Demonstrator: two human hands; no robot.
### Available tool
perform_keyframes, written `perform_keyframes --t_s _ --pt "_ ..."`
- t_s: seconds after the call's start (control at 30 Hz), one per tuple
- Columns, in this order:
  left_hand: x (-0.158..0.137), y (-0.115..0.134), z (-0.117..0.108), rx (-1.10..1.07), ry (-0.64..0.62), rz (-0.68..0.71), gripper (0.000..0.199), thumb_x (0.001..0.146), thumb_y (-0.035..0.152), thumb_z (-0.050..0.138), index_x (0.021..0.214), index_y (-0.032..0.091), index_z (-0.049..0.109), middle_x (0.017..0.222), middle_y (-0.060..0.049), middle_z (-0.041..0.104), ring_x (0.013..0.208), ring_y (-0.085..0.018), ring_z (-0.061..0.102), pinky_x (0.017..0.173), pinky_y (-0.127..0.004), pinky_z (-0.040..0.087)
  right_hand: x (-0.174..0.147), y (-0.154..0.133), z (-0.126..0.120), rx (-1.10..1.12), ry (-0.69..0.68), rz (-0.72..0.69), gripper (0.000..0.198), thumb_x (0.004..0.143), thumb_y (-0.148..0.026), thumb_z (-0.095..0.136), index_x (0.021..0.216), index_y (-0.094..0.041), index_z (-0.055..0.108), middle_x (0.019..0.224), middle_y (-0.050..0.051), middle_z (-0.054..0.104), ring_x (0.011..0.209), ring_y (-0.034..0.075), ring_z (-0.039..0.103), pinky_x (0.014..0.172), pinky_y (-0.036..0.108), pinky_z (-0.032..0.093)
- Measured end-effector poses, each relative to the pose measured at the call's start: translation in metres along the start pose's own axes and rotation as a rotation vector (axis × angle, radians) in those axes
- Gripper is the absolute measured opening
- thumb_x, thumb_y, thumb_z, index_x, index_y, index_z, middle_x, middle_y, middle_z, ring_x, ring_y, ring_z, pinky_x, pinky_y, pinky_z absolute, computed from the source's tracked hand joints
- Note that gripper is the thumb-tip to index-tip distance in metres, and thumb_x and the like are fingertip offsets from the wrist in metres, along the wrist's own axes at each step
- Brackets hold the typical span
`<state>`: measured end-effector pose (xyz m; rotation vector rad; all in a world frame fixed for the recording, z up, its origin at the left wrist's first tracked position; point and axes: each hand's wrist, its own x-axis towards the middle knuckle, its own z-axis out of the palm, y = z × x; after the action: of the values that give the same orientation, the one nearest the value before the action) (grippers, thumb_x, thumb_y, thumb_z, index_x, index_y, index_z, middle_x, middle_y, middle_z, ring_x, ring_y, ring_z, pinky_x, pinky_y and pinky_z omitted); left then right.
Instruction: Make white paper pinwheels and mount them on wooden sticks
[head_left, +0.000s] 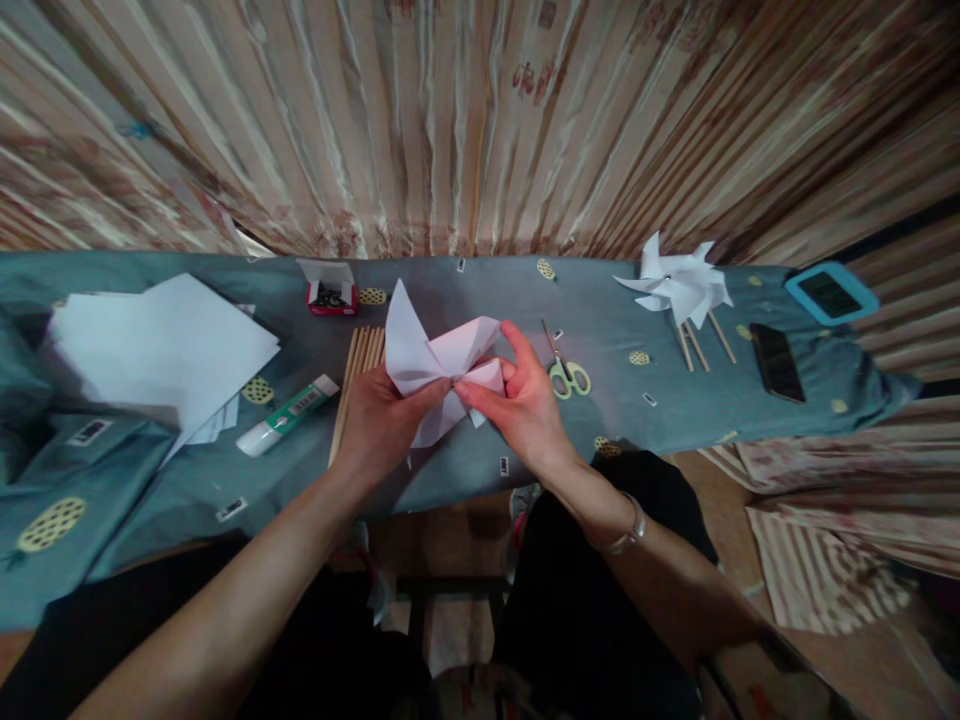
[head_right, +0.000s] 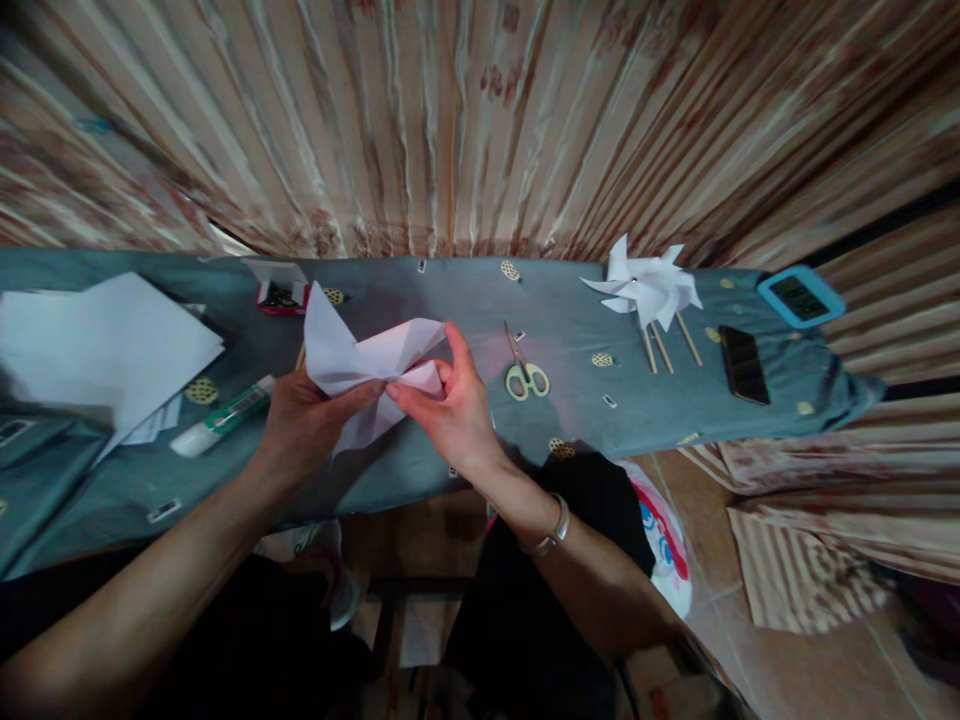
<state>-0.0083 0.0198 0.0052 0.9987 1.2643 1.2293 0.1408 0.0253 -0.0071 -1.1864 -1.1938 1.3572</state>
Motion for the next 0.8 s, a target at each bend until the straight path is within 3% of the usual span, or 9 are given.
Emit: perform_keyframes --t_s 0.37,0.63,0.8 --pt "0.0011 -0.0036 0.0015 -0.027 0.011 -0.048 0.027 0.061 0.030 0.080 0.085 0.018 0.076 0.081 -0.004 0.077 0.075 -0.023 0.071 0.066 -0.030 0.057 0.0017 -0.0017 0.0019 -0.049 0.055 -0.008 0.091 0.071 -0.036 0.075 0.145 -0.029 0.023 0.084 -0.002 0.066 0.071 0.019 0.067 0.071 0.038 0.061" --pt "0.0038 -0.0070 -0.0011 0.033 0.017 0.044 0.025 0.063 0.029 0.080 0.084 0.018 0.076 0.084 -0.005 0.077 0.076 -0.022 0.071 0.067 -0.030 0.057 -0.0001 -0.0056 0.0036 -0.010 0.052 -0.007 0.092 0.069 -0.032 0.075 0.145 -0.026 0.024 0.077 -0.004 0.064 0.065 0.016 0.063 0.066 0.034 0.057" --pt "0.0025 -0.0052 -0.0017 0.054 0.011 -0.012 0.020 0.064 0.029 0.079 0.081 0.017 0.076 0.080 -0.005 0.077 0.071 -0.021 0.071 0.062 -0.028 0.056 -0.0007 -0.0064 0.0050 0.015 0.044 -0.016 0.095 0.069 -0.031 0.075 0.147 -0.025 0.022 0.076 -0.004 0.063 0.065 0.016 0.062 0.066 0.033 0.056"
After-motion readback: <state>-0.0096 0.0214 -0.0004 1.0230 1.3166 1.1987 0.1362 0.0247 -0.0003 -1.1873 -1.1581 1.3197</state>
